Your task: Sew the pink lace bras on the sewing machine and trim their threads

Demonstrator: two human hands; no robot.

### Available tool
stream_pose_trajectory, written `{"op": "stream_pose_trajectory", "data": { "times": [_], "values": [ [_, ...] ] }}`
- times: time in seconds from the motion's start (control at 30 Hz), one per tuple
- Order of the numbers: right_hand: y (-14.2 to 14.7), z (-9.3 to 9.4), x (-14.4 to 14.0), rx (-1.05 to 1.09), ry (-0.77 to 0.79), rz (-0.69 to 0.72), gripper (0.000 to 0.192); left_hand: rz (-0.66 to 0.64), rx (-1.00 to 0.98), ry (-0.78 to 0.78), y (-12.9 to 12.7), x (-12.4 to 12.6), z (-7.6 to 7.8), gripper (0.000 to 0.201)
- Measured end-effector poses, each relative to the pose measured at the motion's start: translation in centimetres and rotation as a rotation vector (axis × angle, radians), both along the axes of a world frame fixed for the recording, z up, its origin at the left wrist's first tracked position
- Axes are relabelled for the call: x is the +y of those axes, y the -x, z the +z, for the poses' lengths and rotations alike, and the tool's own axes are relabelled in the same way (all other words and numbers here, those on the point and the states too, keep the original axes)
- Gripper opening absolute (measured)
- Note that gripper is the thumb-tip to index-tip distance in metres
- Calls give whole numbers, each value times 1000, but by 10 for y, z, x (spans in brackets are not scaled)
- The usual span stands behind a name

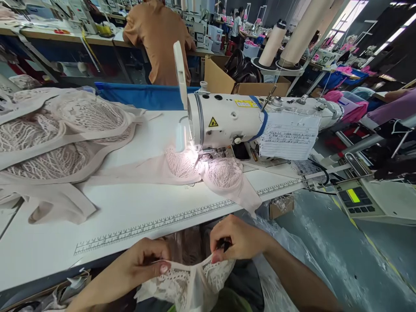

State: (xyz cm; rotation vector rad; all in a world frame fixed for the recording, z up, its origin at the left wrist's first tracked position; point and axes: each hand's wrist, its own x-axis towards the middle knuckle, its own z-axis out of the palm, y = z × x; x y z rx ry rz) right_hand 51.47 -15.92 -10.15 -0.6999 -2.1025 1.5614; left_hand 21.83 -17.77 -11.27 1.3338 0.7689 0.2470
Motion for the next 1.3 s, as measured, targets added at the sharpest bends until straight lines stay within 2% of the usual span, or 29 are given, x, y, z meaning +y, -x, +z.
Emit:
{"op": "stream_pose_trajectory", "data": {
  "times": [0.1, 0.2, 0.27, 0.33, 0.47, 0.57, 0.73, 0.83, 0.9, 1.0, 1.13, 1.3],
  "values": [
    [-2, -5, 10, 51, 128, 93, 46, 66, -21, 42, -11, -4, -5, 55],
    [-5, -10, 17, 53, 272, 151, 51, 42, 31, -55, -14, -4, -4, 54],
    [-7, -12, 18, 30, 325, 141, 52, 10, 78, -127, -11, -3, -2, 52],
    [-7, -13, 16, 26, 360, 111, 51, 97, 161, -158, -6, -3, -1, 47],
    [-6, -14, 13, 67, 406, 33, 47, 371, 276, -151, -1, -4, -1, 41],
    [-7, -16, 13, 94, 388, -25, 44, 471, 116, -121, -6, -8, -1, 49],
    [-7, -22, 13, 244, 421, -84, 46, 637, -297, 330, -26, -14, -11, 62],
    [-3, -27, 8, 353, 544, -209, 53, 701, -473, 468, -38, -15, -16, 66],
    [2, -32, 4, 406, 657, -271, 57, 721, -538, 507, -42, -14, -16, 66],
    [9, -37, 0, 462, 787, -277, 60, 737, -577, 544, -44, -14, -12, 63],
    [12, -40, 0, 514, 812, -256, 58, 724, -605, 535, -44, -15, -9, 63],
    [9, -39, 1, 455, 811, -257, 60, 724, -598, 500, -44, -16, -10, 63]
  ]
}}
